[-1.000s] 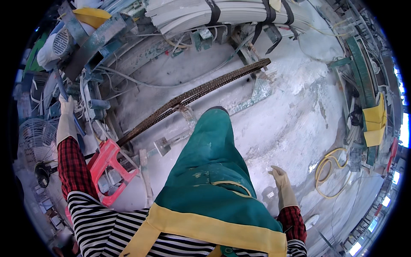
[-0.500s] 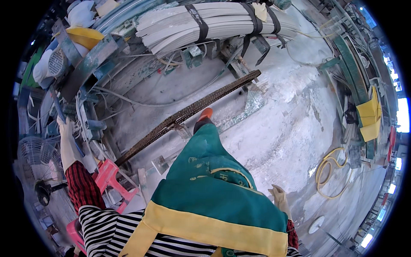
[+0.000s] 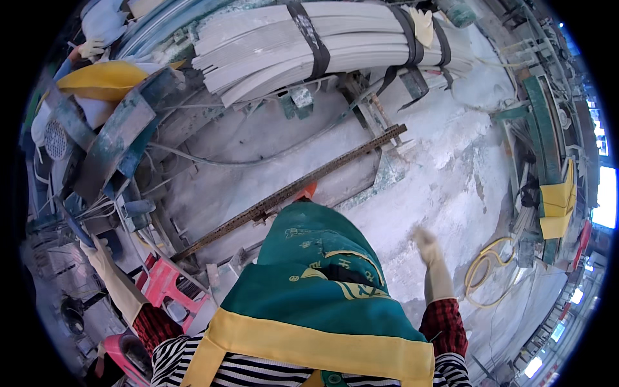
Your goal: The person walks through a factory floor and uses a long metal rod to clean dust and debris from various parts of a large machine. They repeatedly insert the rod into crevices and wipe surfaces, moving between different sections of the equipment.
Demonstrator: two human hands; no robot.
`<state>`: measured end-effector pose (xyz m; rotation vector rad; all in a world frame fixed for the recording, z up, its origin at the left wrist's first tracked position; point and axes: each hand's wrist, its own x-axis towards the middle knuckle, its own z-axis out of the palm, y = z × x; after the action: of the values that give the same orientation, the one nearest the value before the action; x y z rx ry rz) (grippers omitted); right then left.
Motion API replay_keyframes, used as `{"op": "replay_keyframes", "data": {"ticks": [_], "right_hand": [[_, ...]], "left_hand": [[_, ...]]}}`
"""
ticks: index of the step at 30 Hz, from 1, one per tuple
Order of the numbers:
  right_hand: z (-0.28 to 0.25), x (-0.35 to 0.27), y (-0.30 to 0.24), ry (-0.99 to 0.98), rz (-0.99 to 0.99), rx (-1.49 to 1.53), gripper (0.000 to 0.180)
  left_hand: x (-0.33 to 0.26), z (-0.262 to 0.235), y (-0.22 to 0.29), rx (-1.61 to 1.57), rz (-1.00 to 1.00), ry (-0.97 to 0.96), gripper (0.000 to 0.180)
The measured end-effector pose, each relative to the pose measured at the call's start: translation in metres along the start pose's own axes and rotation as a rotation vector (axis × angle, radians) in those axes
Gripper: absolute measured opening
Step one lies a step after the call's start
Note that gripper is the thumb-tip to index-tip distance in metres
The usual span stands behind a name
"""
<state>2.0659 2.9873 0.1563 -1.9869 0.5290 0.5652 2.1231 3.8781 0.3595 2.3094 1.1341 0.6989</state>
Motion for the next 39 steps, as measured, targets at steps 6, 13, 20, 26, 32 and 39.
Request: {"op": "replay_keyframes", "data": {"ticks": [6, 13, 20, 26, 32, 39], "right_hand": [[0.009, 0.006, -0.098, 0.031, -0.030, 0.171, 0.035], [-0.012, -0.028, 0.019, -0.183, 0.181, 0.023, 0.037], [-0.045, -0.078, 0.064, -0.036, 0.235, 0.128, 0.039], [-0.044, -0.109, 0.088, 0.086, 0.309, 0.241, 0.039], [-0.085, -0.099, 0.124, -0.225, 0.176, 0.042, 0.033], [-0.078, -0.069, 0.010, -0.038, 0.093, 0.005, 0.034]], "left_hand": [[0.000, -0.012, -0.007, -0.081, -0.056, -0.038, 0.037], [0.028, -0.012, -0.007, -0.097, -0.110, -0.152, 0.037], [0.037, -0.011, -0.020, -0.126, -0.179, -0.165, 0.039], [0.045, -0.006, -0.039, -0.074, -0.092, -0.083, 0.042], [0.069, 0.004, -0.043, -0.089, -0.137, -0.195, 0.040], [0.058, 0.000, -0.044, -0.096, -0.118, -0.112, 0.039]]}}
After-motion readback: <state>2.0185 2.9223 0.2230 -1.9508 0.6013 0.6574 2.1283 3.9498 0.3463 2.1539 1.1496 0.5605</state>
